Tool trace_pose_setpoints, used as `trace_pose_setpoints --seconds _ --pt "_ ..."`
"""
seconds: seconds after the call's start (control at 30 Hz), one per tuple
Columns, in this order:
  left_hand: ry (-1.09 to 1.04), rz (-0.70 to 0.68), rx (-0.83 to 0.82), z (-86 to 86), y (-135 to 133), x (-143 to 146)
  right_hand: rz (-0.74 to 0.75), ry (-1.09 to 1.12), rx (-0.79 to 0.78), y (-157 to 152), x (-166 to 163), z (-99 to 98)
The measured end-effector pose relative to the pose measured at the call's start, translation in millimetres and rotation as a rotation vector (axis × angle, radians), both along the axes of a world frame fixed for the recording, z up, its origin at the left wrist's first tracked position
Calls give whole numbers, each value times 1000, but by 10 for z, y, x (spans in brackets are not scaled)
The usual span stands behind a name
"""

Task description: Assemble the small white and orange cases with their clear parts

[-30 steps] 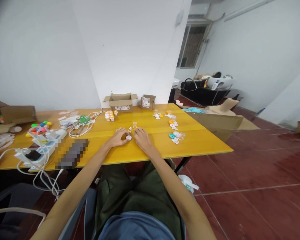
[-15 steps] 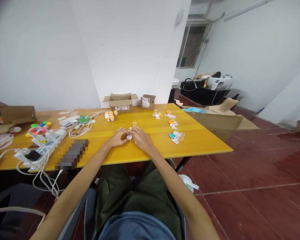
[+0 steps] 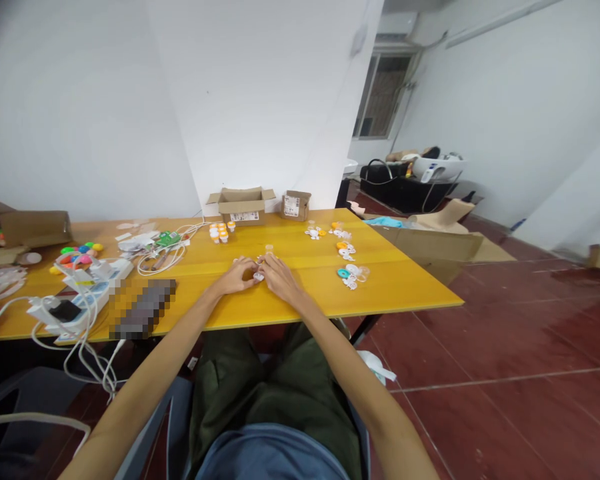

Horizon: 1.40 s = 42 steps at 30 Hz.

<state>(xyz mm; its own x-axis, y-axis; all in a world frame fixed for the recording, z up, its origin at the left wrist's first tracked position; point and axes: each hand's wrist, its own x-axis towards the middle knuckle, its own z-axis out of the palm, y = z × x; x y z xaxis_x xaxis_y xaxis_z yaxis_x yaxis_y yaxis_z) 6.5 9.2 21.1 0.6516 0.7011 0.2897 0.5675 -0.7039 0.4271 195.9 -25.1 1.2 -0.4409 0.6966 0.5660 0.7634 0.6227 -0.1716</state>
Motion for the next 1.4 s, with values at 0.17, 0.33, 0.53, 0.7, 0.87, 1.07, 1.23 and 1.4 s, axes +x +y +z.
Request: trace_pose_setpoints --seconds 0.17,0.33,0.53,0.7,0.87,1.07,1.23,1.4 --pt "8 -5 -1 17 -11 6 27 -11 -2 -5 -6 3" --pt "13 -9 8 31 -24 10 39 -14 0 -12 -5 15" --pt "6 -15 16 26 -25 3 42 -18 -4 -21 -4 17" --pt "18 -15 29 25 -20 5 58 15 51 -17 1 -21" --pt "26 -9 45 17 -11 6 74 43 96 -16 12 -57" --pt "25 -4 49 12 -6 9 60 40 99 -21 13 -76" --pt "26 4 51 19 -10 12 56 43 113 -31 8 -69" --pt "21 -7 60 8 -3 10 53 47 135 -36 1 -69"
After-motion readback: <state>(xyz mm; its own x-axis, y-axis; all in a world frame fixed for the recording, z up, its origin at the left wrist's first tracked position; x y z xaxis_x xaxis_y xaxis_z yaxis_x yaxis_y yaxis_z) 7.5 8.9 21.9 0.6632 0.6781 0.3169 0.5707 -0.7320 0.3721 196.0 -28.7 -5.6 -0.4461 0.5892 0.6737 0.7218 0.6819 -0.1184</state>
